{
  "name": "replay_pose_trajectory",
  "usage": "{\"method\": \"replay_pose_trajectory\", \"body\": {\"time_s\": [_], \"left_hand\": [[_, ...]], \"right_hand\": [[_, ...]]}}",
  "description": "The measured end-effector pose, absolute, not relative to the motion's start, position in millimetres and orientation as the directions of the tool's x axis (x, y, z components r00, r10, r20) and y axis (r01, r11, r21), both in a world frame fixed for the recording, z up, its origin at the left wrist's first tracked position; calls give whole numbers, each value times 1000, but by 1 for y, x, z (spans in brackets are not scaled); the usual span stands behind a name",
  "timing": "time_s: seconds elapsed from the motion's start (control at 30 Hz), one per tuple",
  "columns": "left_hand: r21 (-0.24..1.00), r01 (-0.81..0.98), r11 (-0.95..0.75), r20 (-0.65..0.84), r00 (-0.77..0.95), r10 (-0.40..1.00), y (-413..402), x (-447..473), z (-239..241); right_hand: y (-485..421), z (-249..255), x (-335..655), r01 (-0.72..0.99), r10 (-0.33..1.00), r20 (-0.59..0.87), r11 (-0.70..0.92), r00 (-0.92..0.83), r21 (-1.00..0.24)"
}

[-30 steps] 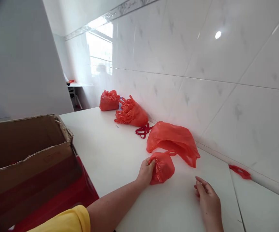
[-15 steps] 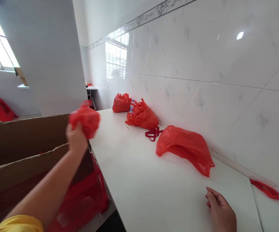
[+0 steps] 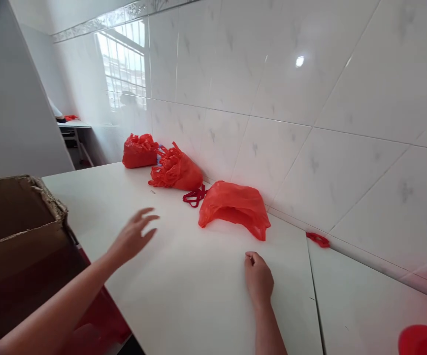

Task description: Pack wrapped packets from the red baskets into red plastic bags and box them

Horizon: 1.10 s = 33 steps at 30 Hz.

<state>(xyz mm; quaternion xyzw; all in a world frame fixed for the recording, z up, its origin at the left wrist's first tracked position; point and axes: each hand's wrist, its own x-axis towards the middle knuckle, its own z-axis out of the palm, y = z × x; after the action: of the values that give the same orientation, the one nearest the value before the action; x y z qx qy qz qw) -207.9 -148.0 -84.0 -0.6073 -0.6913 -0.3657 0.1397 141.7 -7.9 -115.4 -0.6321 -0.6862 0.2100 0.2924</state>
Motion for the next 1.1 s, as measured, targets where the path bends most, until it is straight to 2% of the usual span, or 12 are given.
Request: {"method": "replay_pose_trajectory", "body": {"time_s": [0.07, 0.13, 0.23, 0.33, 0.47, 0.6, 0.67, 0.77, 0.87, 0.97, 1.03, 1.1], "left_hand": [[348, 920, -180, 510, -24, 860, -103, -175, -82], [404, 884, -236, 471, 20, 882, -59, -147, -82], [560, 819, -121, 490, -211, 846, -1, -115, -87], [711, 703, -26, 411, -385, 827, 37, -102, -100], [805, 594, 7, 316, -440, 841, 53, -103, -116], [833, 552, -29, 330, -454, 828, 51, -100, -118], [834, 547, -72, 351, -425, 835, 48, -94, -116], [816, 560, -140, 380, -338, 861, 44, -85, -114], [766, 596, -242, 497, -309, 811, 45, -84, -113], [636, 702, -319, 694, -341, 634, 54, -88, -110], [532, 782, -323, 769, -288, 570, 64, -90, -107], [446, 825, -346, 790, -182, 586, 73, -87, -105]], "right_hand": [[-10, -116, 135, 736, 986, 149, 151, -68, -660], [-12, -116, 129, 726, 982, 148, 184, -114, -662], [-15, -116, 125, 700, 974, 140, 226, -179, -677], [-13, -117, 123, 683, 972, 140, 232, -189, -692], [7, -118, 108, 659, 982, 153, 189, -112, -728], [41, -114, 72, 533, 951, 308, 270, -18, -802], [57, -111, 54, 498, 909, 415, 350, 22, -793], [75, -106, 38, 409, 845, 533, 502, -43, -762], [87, -107, 35, 300, 874, 472, 485, -119, -822], [93, -113, 37, 280, 920, 367, 391, -139, -877], [94, -117, 37, 243, 933, 331, 357, -142, -902], [95, -118, 36, 168, 948, 299, 314, -110, -934]]}}
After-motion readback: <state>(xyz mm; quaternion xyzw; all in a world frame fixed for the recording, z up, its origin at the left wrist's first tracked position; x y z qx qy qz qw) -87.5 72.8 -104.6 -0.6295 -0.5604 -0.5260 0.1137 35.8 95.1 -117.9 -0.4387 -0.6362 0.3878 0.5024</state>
